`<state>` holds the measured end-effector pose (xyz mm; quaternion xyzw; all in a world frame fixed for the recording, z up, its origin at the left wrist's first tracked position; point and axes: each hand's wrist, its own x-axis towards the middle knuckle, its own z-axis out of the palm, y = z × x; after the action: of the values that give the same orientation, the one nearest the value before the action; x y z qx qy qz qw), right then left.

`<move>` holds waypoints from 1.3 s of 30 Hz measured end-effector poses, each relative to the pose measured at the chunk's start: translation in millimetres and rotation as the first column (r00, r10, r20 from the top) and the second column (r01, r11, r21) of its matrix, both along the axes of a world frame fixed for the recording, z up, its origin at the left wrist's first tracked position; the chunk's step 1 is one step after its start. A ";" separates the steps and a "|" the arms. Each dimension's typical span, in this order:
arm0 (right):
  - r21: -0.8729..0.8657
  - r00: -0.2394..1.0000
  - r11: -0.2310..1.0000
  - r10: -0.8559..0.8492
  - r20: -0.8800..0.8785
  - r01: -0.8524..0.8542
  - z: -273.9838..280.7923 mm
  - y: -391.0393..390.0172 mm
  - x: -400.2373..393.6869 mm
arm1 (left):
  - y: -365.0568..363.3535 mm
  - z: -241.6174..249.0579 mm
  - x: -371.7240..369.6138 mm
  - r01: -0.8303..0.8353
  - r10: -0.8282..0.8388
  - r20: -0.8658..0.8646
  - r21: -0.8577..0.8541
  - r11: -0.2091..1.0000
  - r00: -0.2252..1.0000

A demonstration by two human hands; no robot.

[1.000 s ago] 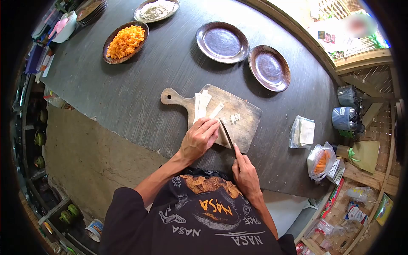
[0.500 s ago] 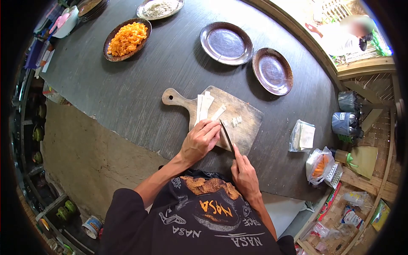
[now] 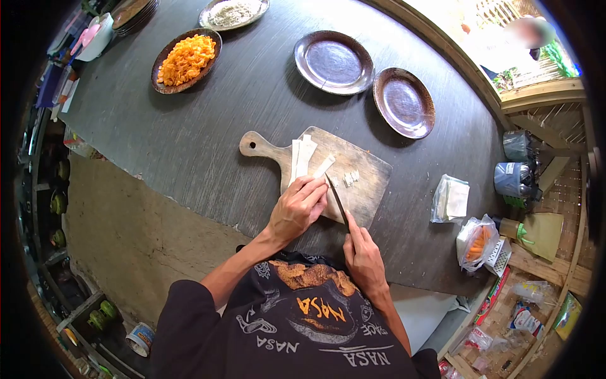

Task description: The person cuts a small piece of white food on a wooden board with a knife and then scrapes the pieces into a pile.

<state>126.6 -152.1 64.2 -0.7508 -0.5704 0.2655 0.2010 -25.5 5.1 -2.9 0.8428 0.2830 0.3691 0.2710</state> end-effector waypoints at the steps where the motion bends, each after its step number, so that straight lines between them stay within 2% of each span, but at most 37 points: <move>1: 0.005 1.000 1.000 -0.004 -0.011 0.004 0.5 0.6 -0.3 | 0.6 0.0 -0.1 -0.001 0.001 -0.004 0.001 1.000 1.000; 11: -0.002 1.000 1.000 0.003 -0.002 -0.003 1.6 -0.5 1.5 | 0.2 -2.2 -0.5 -0.001 0.001 -0.029 0.008 1.000 1.000; 14: -0.026 1.000 1.000 0.011 -0.010 -0.011 4.1 -1.0 -0.2 | 1.0 -1.8 -0.7 0.010 -0.009 -0.020 0.014 1.000 1.000; 16: -0.103 0.999 0.994 -0.029 -0.033 0.026 10.0 2.3 -2.7 | 1.0 -0.6 -1.4 0.009 -0.009 -0.027 0.009 1.000 1.000; 19: -0.038 1.000 0.999 0.006 0.015 -0.005 1.1 -1.9 -1.0 | 1.3 0.0 0.7 -0.004 0.004 -0.038 0.012 1.000 0.999; 22: -0.082 0.999 0.996 0.024 0.042 -0.020 2.7 -8.8 4.0 | 0.6 1.1 -1.3 -0.008 0.009 -0.053 0.012 1.000 0.999; 26: -0.091 0.998 0.995 0.039 0.047 -0.035 1.2 -19.7 10.4 | 1.7 -3.0 -3.6 0.026 -0.025 -0.057 0.009 1.000 0.998; 34: 0.012 0.999 0.999 0.036 0.015 -0.036 -5.9 -10.6 6.2 | 0.6 -3.5 -3.7 0.024 -0.023 -0.041 0.019 1.000 0.999; 39: -0.050 0.999 0.998 0.029 0.038 -0.028 0.3 -4.2 4.4 | 1.0 -2.6 -2.4 0.001 0.000 -0.041 0.020 1.000 0.999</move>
<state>131.0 -156.3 64.5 -0.7524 -0.5781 0.2678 0.1674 -27.9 6.1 -5.5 0.8529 0.2845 0.3546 0.2568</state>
